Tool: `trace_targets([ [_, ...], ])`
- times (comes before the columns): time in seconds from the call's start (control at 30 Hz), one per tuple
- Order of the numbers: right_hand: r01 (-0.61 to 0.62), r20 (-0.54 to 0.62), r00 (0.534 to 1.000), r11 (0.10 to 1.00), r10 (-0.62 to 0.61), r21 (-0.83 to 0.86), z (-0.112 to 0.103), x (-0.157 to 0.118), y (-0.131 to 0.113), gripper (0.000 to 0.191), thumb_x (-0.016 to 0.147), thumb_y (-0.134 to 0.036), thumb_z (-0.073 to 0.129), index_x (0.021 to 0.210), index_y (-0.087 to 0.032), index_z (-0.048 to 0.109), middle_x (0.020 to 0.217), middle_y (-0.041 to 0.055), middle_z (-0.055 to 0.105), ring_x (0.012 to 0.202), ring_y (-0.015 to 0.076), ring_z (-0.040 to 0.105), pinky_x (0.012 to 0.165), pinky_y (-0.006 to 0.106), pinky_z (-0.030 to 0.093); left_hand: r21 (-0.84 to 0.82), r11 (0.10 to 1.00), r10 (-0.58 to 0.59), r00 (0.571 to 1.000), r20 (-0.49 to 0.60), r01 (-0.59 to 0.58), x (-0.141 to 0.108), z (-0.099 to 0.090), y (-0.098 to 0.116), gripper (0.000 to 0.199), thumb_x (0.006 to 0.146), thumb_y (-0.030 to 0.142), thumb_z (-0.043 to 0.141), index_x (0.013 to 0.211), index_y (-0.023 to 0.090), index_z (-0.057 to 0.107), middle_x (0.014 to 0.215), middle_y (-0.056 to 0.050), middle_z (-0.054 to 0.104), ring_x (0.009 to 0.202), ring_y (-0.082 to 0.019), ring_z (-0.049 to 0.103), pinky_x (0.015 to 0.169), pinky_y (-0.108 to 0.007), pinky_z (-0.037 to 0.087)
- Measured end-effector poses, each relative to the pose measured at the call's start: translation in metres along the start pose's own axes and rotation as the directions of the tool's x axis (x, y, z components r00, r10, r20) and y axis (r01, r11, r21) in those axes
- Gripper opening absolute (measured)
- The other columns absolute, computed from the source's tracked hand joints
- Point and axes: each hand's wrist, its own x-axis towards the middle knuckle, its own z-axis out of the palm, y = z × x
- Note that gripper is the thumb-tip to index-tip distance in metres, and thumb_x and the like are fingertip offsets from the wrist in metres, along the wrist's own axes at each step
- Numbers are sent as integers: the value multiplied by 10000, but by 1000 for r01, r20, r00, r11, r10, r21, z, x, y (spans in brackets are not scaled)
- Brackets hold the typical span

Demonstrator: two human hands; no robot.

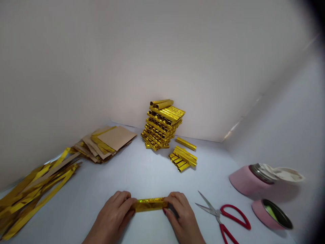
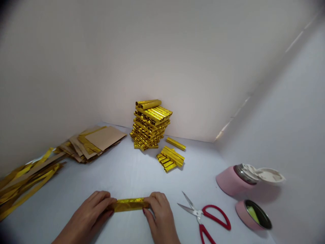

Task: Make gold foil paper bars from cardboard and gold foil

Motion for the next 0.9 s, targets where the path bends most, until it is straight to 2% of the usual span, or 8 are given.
trace_targets([
  [0.13, 79, -3, 997, 996, -80, -42, -2, -4, -1, 184, 854, -46, 474, 867, -206, 565, 820, 48, 582, 768, 197, 563, 655, 318, 500, 26, 993, 118, 993, -26, -118, -2, -4, 2, 309, 1016, 217, 291, 963, 193, 594, 812, -46, 636, 698, -199, 596, 617, -314, 490],
  [0.23, 177, 2, 984, 981, -177, -83, -2, -9, -1, 189, 866, -50, 470, 874, -201, 583, 792, 48, 606, 731, 192, 568, 639, 315, 496, 75, 974, 217, 976, -27, -214, -5, -10, 4, 408, 1027, 190, 203, 967, 166, 606, 808, -62, 652, 703, -192, 606, 635, -308, 504],
  [0.33, 198, 14, 980, 974, -198, -107, -1, -13, -2, 194, 889, -63, 461, 893, -192, 607, 793, 57, 631, 726, 186, 584, 640, 306, 506, 125, 952, 285, 958, -23, -280, -7, -14, 6, 418, 1023, 168, 197, 1011, 148, 615, 842, -79, 660, 737, -197, 613, 665, -311, 523],
  [0.5, 292, -14, 952, 921, -305, -260, -4, -11, -9, 229, 923, -95, 414, 915, -166, 632, 772, 74, 656, 680, 183, 605, 602, 297, 516, 80, 964, 255, 967, -2, -254, -10, -13, 8, 340, 998, 135, 277, 1029, 171, 614, 893, -78, 645, 788, -182, 612, 715, -285, 539],
  [0.6, 336, -16, 933, 886, -360, -320, -4, -8, -13, 261, 929, -90, 381, 978, -143, 632, 821, 99, 675, 713, 192, 630, 631, 302, 533, 60, 966, 253, 967, -19, -252, -9, -12, 8, 340, 986, 108, 279, 1019, 183, 609, 882, -64, 646, 792, -174, 617, 739, -275, 541],
  [0.8, 219, 67, 976, 939, -209, -265, -1, -5, -15, 277, 937, -114, 379, 1041, -191, 624, 902, 91, 683, 769, 200, 644, 662, 310, 553, 0, 983, 181, 980, 77, -182, -5, -13, 5, 324, 976, 104, 286, 1023, 193, 594, 993, -64, 651, 857, -184, 616, 792, -317, 542],
  [0.9, 236, 58, 972, 938, -228, -254, -2, -7, -11, 289, 918, -100, 404, 1128, -183, 586, 936, 97, 687, 792, 208, 646, 682, 323, 558, -34, 987, 160, 984, 82, -158, -6, -12, 4, 310, 963, 94, 310, 1020, 194, 597, 999, -66, 652, 858, -183, 617, 779, -319, 547],
])
